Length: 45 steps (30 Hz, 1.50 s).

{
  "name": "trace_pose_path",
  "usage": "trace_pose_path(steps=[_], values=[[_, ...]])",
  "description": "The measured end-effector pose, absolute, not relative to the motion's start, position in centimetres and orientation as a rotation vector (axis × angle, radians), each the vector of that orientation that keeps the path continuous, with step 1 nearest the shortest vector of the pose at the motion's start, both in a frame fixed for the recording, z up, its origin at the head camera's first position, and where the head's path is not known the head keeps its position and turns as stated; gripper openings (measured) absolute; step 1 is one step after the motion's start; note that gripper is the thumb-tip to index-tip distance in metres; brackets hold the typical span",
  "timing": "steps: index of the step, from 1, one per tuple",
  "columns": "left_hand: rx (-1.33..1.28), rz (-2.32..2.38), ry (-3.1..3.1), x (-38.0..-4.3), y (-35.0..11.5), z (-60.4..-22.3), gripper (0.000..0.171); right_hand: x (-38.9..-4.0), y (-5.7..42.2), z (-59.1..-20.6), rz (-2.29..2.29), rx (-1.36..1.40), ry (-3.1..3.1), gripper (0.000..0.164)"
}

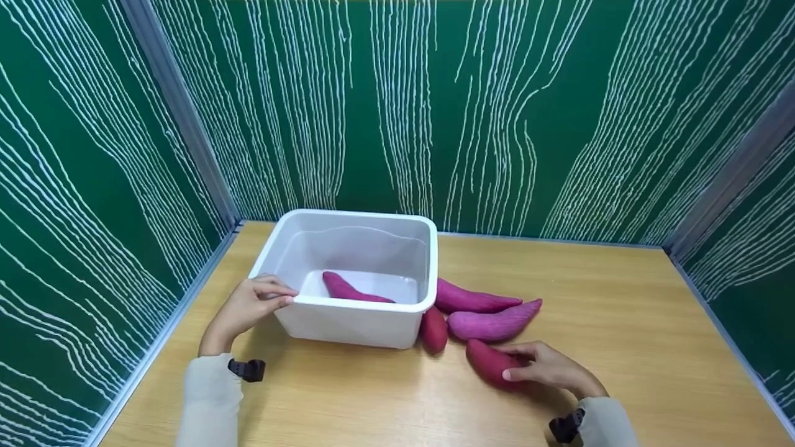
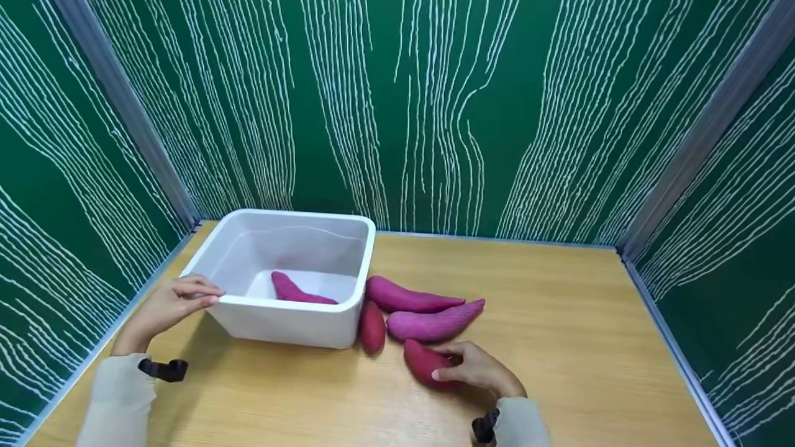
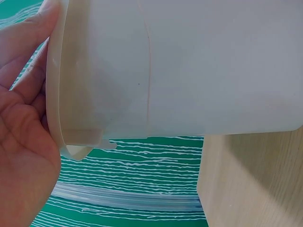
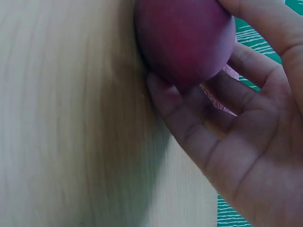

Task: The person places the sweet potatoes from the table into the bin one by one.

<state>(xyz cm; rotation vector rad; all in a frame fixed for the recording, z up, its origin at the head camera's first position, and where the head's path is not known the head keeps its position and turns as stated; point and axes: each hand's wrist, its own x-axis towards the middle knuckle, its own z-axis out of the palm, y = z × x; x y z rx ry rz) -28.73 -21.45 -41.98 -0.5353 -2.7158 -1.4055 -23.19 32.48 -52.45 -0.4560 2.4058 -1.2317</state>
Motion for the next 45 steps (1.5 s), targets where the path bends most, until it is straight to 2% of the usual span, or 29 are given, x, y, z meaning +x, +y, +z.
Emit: trace_pose_path(steps=[13,22,45], values=[[-0.438,-1.425,-2.767,-28.8,-21.5,-42.2,0.018,-22.6,32.2,-52.6,-1.194,-0.506,2.445,0.051],[-0.472,-1.396,-2.749,-28.5,-21.6,-42.3,0.017,-22.5,31.9,-52.4,-1.154,-0.552,2.476,0.051],[-0.482,-1.390,-2.739,-28.8,-21.4,-42.0,0.017,-23.2,31.4,-49.9,-1.154,-0.457,2.546,0.055]])
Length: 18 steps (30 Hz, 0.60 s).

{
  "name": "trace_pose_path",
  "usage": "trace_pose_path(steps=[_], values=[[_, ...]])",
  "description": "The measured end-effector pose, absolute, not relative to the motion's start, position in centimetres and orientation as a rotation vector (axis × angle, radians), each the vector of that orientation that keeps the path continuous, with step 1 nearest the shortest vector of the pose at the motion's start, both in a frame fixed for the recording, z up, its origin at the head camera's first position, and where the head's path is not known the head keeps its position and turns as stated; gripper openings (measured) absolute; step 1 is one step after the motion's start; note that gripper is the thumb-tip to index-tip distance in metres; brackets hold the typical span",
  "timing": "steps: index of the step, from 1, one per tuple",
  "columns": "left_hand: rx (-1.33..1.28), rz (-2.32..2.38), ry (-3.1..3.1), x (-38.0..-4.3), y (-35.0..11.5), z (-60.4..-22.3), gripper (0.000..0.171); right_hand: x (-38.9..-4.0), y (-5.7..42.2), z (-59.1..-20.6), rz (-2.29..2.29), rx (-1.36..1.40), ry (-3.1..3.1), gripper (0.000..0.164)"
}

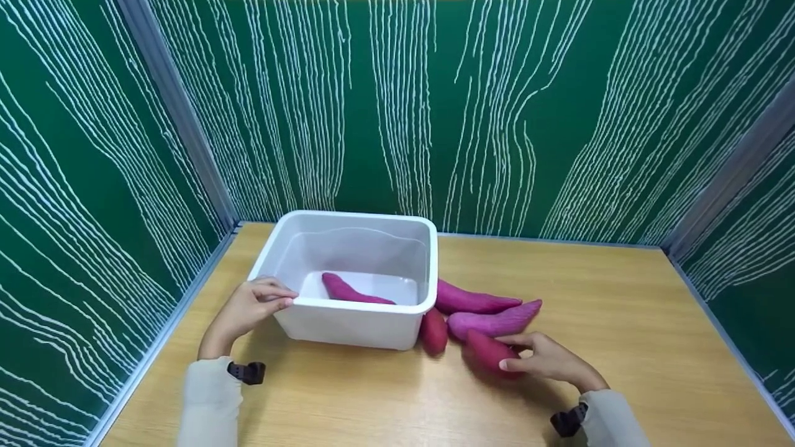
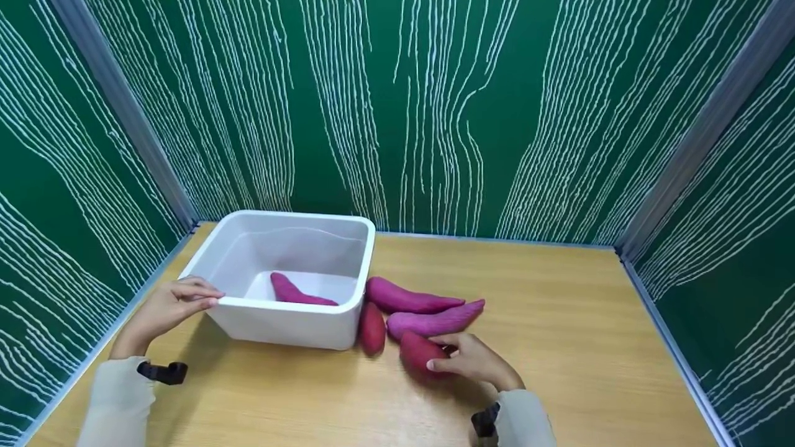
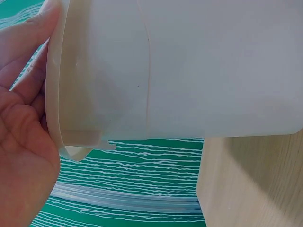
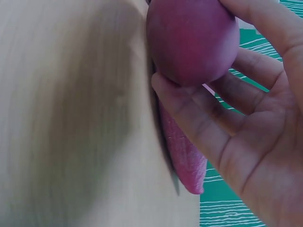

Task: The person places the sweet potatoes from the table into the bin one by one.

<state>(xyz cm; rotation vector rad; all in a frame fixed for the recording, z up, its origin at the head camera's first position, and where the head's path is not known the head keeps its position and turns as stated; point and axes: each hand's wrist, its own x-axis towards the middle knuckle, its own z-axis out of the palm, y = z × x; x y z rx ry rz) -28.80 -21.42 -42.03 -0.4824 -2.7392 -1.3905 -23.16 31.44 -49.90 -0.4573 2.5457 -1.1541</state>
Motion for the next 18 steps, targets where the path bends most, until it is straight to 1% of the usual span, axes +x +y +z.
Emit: trace_pose_path(steps=[9,18], values=[[-0.504,-1.392,-2.719,-28.7,-21.3,-41.9,0.016,-23.6,31.3,-48.6,-1.144,-0.482,2.566,0.055],[-0.492,-1.400,-2.729,-28.6,-21.3,-41.9,0.018,-24.0,31.0,-47.5,-1.172,-0.429,2.549,0.059]])
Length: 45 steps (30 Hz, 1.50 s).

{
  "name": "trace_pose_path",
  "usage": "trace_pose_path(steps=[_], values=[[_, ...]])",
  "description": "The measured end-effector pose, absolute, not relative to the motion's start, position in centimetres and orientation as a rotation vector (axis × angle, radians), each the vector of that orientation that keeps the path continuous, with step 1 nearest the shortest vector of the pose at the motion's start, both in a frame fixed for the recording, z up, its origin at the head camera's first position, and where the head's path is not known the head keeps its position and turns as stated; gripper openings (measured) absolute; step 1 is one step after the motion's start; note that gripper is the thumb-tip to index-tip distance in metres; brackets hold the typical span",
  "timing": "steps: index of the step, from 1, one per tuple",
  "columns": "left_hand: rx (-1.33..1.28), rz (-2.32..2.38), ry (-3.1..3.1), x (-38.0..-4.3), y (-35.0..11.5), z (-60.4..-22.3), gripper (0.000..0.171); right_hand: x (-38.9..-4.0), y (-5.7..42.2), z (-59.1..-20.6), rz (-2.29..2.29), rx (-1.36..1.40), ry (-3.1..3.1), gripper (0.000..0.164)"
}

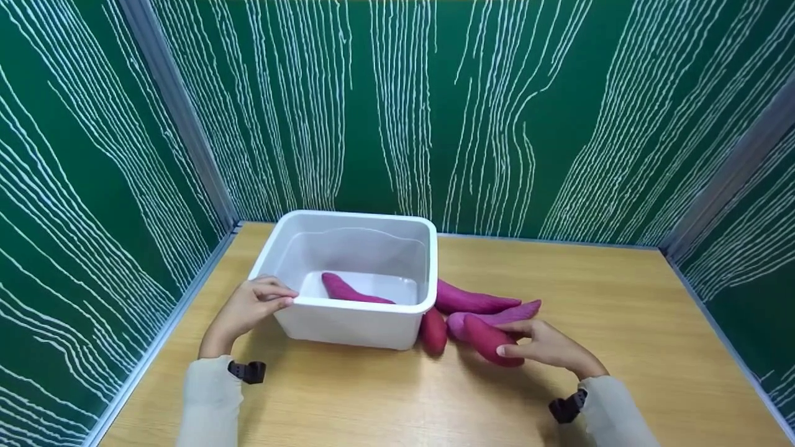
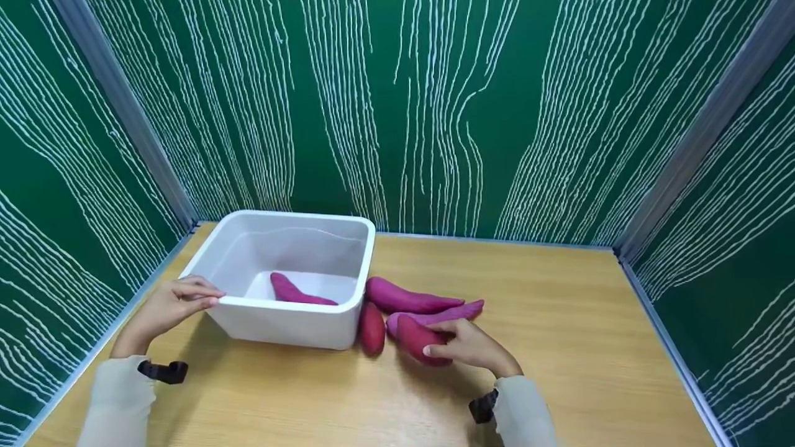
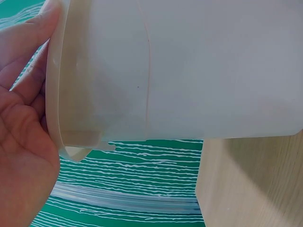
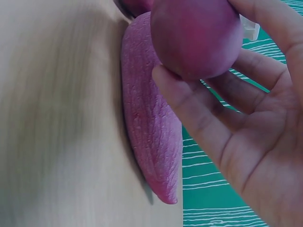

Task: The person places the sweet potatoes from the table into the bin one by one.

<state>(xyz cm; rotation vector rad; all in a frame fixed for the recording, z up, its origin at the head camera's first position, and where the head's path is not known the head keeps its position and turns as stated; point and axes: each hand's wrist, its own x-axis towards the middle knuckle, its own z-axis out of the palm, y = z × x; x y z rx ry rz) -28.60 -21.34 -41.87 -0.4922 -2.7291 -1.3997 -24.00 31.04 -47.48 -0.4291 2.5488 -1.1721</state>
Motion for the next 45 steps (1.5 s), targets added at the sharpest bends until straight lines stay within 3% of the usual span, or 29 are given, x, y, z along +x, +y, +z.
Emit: trace_pose_path(steps=[45], values=[[-0.474,-1.433,-2.738,-28.7,-21.4,-42.0,0.019,-26.3,29.8,-42.9,-1.218,-0.420,2.522,0.058]])
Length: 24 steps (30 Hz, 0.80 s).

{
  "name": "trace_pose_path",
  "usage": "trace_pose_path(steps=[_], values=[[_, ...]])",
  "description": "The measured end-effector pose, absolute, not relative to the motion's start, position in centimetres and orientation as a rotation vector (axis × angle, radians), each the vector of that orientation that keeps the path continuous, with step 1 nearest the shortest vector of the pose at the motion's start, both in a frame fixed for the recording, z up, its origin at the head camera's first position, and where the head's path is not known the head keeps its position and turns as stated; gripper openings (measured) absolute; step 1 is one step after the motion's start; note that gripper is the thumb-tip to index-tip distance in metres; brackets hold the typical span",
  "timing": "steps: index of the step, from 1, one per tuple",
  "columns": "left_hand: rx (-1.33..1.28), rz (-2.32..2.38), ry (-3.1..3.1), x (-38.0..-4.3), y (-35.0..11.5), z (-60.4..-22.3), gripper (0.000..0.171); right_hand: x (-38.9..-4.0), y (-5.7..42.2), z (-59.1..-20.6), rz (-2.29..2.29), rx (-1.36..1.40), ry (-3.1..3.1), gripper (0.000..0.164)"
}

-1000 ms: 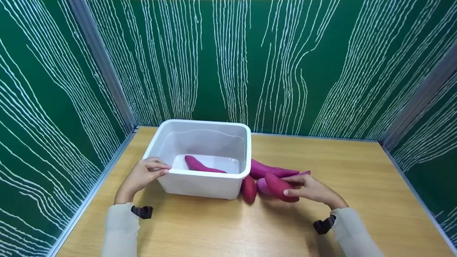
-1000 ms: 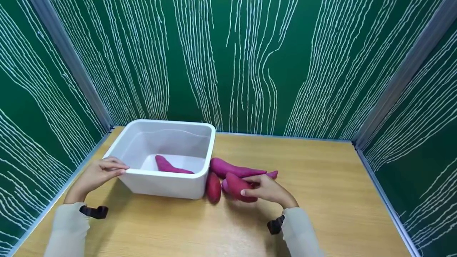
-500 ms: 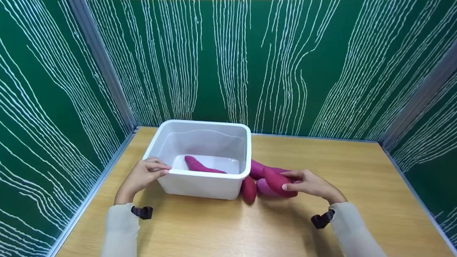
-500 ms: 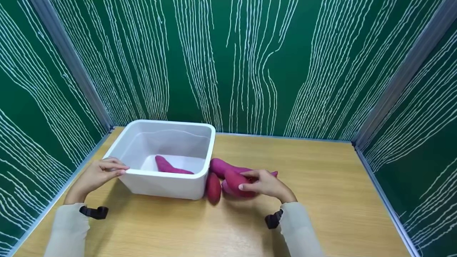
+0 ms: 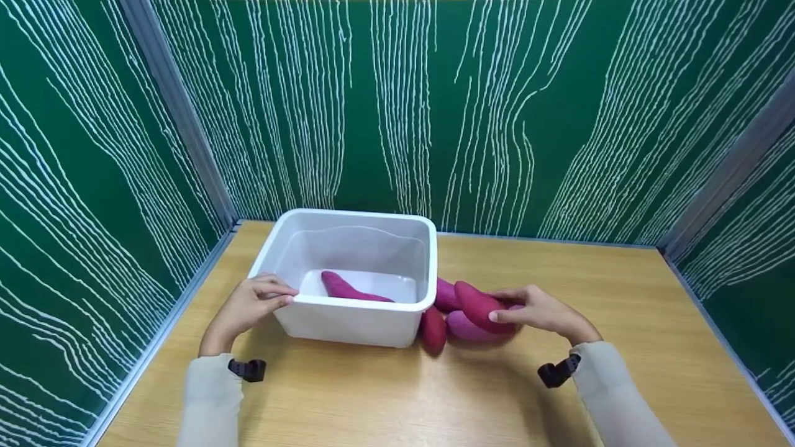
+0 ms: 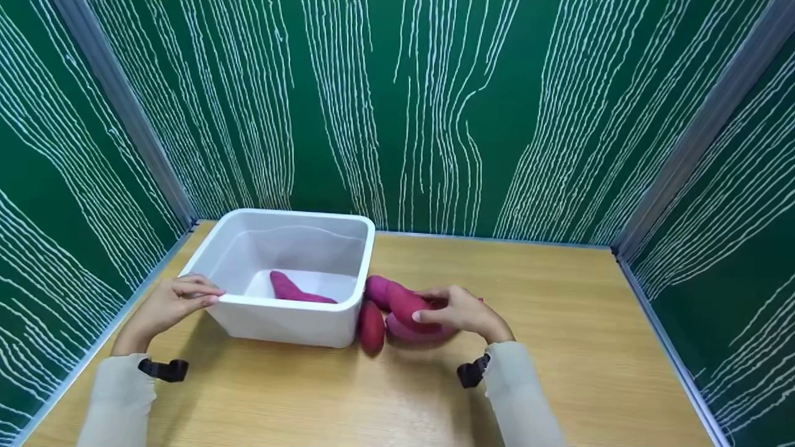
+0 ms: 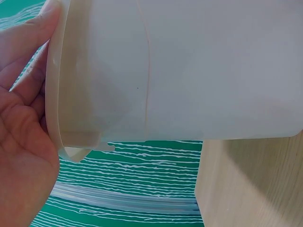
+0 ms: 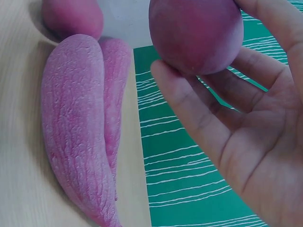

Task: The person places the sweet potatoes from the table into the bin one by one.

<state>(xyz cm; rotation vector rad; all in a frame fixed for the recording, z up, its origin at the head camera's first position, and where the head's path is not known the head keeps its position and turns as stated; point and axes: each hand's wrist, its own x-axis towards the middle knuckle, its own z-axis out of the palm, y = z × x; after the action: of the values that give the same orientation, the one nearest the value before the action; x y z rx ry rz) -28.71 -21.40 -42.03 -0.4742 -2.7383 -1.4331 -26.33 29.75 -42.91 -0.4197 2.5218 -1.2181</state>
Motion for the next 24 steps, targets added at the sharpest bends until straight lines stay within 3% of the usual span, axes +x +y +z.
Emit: trace_pose_path(steps=[8,24], values=[[-0.485,-1.439,-2.720,-28.8,-21.4,-42.1,0.020,-26.8,29.3,-42.0,-1.262,-0.469,2.520,0.054],[-0.464,-1.409,-2.751,-28.9,-21.5,-42.1,0.019,-27.3,28.4,-40.2,-1.212,-0.461,2.546,0.059]])
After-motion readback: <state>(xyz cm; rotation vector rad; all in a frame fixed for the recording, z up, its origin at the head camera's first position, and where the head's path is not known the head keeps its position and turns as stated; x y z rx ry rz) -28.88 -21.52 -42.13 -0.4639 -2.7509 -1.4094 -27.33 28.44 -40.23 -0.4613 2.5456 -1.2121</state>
